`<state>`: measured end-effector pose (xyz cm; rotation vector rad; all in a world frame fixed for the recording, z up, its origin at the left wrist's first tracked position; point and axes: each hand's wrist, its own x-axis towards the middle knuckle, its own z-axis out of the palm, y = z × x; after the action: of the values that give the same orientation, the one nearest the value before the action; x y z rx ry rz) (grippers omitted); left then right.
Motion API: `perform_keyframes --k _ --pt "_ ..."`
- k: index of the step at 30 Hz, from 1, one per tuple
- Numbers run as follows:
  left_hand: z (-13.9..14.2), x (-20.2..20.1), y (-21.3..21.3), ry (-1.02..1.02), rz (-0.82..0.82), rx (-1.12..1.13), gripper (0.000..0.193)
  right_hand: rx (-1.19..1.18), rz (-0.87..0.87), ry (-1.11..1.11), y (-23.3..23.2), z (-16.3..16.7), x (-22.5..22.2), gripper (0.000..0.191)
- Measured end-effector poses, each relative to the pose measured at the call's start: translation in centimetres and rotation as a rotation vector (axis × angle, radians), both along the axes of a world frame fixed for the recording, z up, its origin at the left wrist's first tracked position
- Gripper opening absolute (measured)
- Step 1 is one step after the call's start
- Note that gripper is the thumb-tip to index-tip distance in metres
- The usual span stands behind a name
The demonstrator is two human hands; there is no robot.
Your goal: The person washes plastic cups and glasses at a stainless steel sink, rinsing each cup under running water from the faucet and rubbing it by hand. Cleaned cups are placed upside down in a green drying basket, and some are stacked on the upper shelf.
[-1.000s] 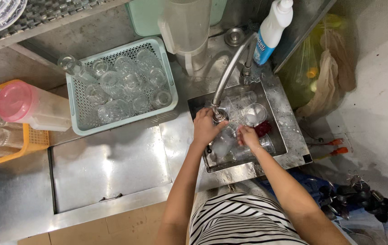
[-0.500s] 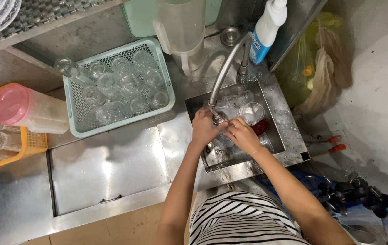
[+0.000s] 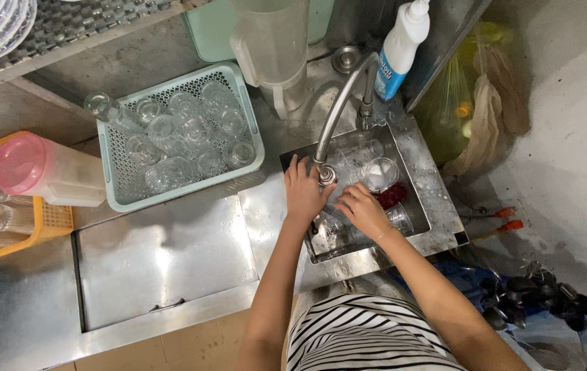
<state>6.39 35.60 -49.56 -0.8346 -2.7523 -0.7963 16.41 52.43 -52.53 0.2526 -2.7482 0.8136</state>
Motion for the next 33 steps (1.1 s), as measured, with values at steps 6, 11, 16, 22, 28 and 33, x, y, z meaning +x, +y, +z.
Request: perform_keyframes --k 6,11,16,22,28,33 --pt "0.3 0.1 -0.8 -0.269 -0.099 -0.161 0.06 -0.002 -0.012 0.0 -0.3 0.8 0.3 0.022" --pt "-0.2 0.4 -0.8 0.018 -0.022 -0.101 0.07 -0.032 -0.008 0.015 -0.5 0.7 0.6 0.019" --pt "-0.2 0.7 -0.7 -0.151 -0.057 -0.079 0.073 -0.02 0.02 0.038 -0.7 -0.2 0.5 0.02" --pt "0.7 1.0 -0.7 -0.039 0.085 -0.173 0.069 -0.036 -0.023 -0.018 -0.9 -0.7 0.4 0.019" --pt "0.8 0.9 -0.5 -0.194 0.042 -0.18 0.064 -0.026 0.015 0.007 -1.3 -0.4 0.3 0.023" --pt "-0.5 0.5 -0.6 -0.273 0.063 -0.105 0.063 -0.051 -0.021 -0.013 -1.4 0.1 0.1 0.021"
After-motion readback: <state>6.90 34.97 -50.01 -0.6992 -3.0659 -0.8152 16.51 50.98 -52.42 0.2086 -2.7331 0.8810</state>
